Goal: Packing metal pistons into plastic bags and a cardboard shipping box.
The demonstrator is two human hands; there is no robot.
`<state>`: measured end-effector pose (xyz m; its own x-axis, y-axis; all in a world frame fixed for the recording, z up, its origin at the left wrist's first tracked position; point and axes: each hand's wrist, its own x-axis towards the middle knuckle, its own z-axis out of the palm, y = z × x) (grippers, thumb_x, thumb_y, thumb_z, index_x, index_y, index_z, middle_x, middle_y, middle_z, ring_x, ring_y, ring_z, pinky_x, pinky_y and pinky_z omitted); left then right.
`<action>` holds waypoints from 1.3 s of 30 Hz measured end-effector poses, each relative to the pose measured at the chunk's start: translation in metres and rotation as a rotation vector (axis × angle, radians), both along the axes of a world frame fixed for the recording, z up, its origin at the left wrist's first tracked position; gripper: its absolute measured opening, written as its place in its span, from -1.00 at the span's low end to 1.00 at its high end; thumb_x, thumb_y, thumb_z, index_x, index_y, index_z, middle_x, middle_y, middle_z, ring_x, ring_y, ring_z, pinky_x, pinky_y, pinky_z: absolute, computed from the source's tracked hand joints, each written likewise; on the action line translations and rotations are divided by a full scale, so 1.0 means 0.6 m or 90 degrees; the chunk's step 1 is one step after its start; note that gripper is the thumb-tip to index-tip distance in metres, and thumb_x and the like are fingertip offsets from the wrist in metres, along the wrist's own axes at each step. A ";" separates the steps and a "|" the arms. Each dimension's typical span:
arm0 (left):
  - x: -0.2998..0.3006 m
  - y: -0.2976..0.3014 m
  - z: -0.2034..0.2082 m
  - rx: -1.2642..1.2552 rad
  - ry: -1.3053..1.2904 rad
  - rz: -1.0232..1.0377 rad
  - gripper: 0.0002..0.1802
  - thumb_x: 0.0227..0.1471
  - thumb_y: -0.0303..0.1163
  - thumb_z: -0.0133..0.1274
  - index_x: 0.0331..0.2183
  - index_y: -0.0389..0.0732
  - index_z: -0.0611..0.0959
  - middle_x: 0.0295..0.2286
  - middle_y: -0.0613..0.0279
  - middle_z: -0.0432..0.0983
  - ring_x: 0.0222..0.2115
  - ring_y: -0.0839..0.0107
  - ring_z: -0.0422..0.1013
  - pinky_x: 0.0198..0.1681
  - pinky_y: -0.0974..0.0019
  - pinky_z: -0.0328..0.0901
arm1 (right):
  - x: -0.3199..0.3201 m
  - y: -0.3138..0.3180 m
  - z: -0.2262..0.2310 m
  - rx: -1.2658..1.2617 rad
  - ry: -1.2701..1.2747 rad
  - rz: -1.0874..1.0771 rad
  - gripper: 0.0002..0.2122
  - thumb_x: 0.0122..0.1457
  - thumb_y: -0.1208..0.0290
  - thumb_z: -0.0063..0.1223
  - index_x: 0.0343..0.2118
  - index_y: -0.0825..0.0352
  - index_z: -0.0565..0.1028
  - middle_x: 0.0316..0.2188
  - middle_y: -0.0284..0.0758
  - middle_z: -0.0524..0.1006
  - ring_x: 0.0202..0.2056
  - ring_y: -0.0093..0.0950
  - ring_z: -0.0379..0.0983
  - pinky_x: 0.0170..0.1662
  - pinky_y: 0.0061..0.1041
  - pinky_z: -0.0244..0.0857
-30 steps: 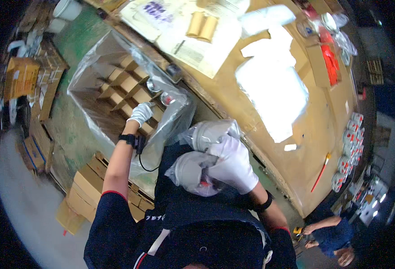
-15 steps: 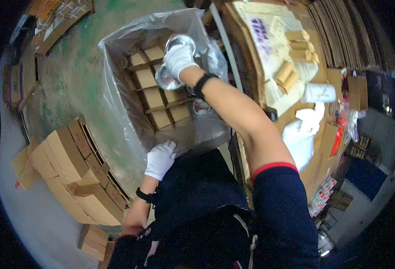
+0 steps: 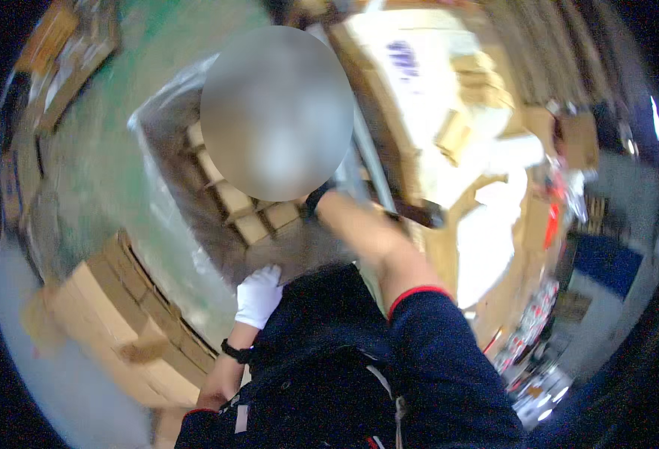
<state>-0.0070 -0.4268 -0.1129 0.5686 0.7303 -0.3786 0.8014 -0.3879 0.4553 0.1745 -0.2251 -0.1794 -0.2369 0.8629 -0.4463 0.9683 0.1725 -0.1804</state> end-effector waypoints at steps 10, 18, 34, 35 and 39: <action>0.060 0.014 0.091 0.060 0.032 -0.247 -0.73 -0.09 -0.21 0.08 -0.38 -0.19 0.64 -0.46 -0.01 0.54 -0.43 0.03 0.47 -0.31 0.04 0.36 | 0.173 -0.439 0.405 0.200 0.324 -0.361 -0.72 0.03 0.17 -0.05 -0.66 0.22 0.52 -0.60 -0.24 0.52 -0.51 -0.21 0.47 -0.41 -0.26 0.35; 0.218 -0.134 0.146 0.136 -0.078 -0.533 -0.77 -0.03 -0.23 0.03 -0.33 -0.10 0.64 -0.45 -0.01 0.56 -0.42 0.03 0.48 -0.31 0.08 0.37 | 0.281 -0.982 0.654 0.888 0.281 -1.009 -0.81 0.11 0.38 0.06 -0.23 0.28 0.57 -0.41 -0.25 0.59 -0.41 -0.40 0.55 -0.32 -0.48 0.40; 0.405 -0.549 0.253 0.169 -0.096 -1.068 -0.76 -0.10 -0.24 0.04 -0.34 -0.07 0.66 -0.42 0.06 0.58 -0.38 0.10 0.51 -0.28 0.09 0.39 | 0.040 -1.518 0.828 1.644 -0.367 -0.914 -0.70 0.31 0.45 -0.32 0.01 0.49 0.33 -0.30 -0.01 0.55 -0.65 -0.56 0.41 -0.57 -0.70 0.28; 0.412 -0.557 0.249 0.174 -0.035 -1.089 -0.74 -0.08 -0.23 0.02 -0.32 -0.07 0.66 -0.40 0.04 0.58 -0.36 0.10 0.51 -0.25 0.10 0.39 | 0.025 -1.521 0.832 1.641 -0.387 -0.886 -0.67 0.31 0.42 -0.34 0.05 0.50 0.27 -0.28 0.02 0.53 -0.64 -0.52 0.43 -0.58 -0.67 0.29; 0.434 -0.568 0.250 0.122 0.031 -1.063 -0.66 -0.06 -0.16 -0.04 -0.27 -0.09 0.65 -0.35 0.01 0.56 -0.30 0.09 0.49 -0.19 0.12 0.36 | 0.010 -1.535 0.829 1.630 -0.543 -0.647 -0.59 0.30 0.35 -0.33 0.17 0.39 0.11 -0.20 0.09 0.47 -0.63 -0.42 0.47 -0.61 -0.59 0.34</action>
